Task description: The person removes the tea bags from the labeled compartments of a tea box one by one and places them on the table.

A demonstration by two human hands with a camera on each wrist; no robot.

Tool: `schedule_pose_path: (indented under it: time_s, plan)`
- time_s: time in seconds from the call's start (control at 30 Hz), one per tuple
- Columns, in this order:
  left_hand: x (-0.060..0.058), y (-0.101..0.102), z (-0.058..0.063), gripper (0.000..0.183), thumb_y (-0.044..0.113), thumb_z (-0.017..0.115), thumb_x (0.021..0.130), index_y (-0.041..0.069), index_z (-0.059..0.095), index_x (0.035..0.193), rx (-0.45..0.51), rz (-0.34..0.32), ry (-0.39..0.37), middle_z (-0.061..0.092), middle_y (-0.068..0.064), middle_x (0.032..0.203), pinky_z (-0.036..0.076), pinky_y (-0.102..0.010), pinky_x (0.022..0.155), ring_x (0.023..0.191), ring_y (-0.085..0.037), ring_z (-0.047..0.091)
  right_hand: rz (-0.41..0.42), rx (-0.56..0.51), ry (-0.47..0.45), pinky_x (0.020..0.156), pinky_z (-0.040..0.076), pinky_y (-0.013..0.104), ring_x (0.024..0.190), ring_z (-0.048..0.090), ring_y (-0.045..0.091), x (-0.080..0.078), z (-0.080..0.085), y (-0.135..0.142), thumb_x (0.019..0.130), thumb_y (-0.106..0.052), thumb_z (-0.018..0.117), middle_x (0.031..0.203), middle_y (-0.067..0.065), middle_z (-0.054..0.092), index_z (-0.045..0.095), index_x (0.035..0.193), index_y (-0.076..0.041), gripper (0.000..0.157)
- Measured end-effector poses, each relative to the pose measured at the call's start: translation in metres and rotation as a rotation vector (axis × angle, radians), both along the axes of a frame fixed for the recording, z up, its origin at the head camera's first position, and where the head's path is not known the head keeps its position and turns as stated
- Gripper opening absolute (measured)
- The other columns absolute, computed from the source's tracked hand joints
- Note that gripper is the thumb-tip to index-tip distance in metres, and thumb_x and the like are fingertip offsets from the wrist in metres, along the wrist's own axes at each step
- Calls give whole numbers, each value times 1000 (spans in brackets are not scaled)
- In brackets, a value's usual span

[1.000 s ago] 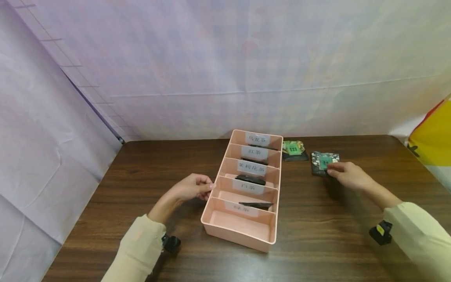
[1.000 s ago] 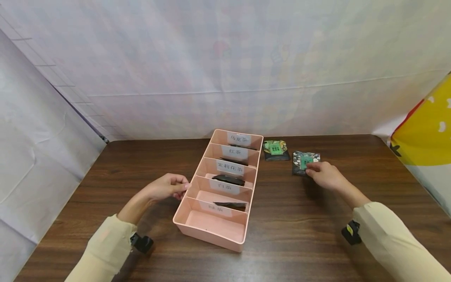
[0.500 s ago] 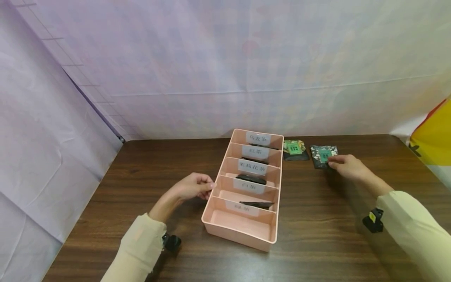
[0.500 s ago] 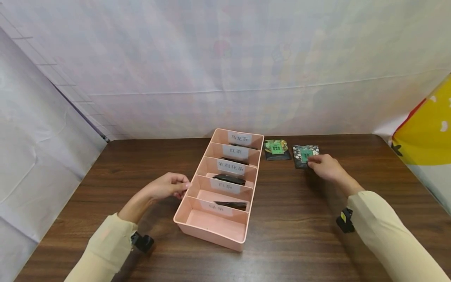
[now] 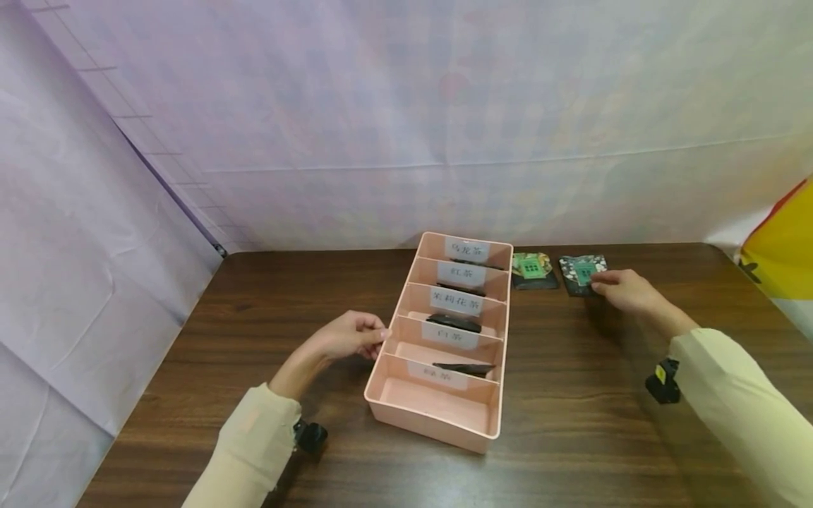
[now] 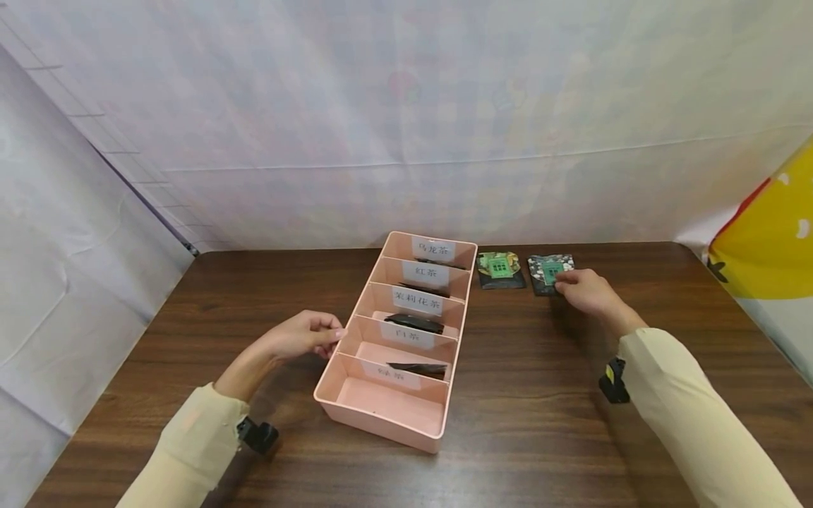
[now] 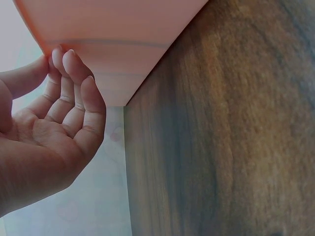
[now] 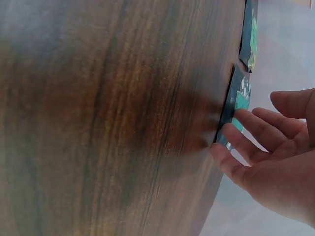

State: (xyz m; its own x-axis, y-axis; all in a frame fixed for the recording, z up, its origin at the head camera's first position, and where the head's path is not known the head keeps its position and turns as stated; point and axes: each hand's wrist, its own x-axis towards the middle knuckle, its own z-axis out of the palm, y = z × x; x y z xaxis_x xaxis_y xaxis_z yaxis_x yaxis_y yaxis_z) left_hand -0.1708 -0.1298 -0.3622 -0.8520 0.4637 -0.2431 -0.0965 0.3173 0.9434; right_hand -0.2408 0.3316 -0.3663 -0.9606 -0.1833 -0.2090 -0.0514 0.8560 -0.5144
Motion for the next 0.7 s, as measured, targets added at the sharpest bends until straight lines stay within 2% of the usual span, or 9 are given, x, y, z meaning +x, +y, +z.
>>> schedule_pose_path:
  time_s: [0.37,0.7]
  plan:
    - [0,-1,0,16,3,52,91,-12,53,84,0,6,2,54,0,61,47,-28,57,57,-11,53,-10,-21,-51,95,25,61,121,22,54,-10,1,2,98,-25,35,133,40,23,30,133,13,52]
    - [1,0,0,16,3,52,91,-10,54,84,-4,7,6,54,0,61,47,-29,58,57,-11,53,-1,-36,-41,94,28,60,121,23,53,-11,-1,1,99,-22,33,133,39,25,28,133,14,50]
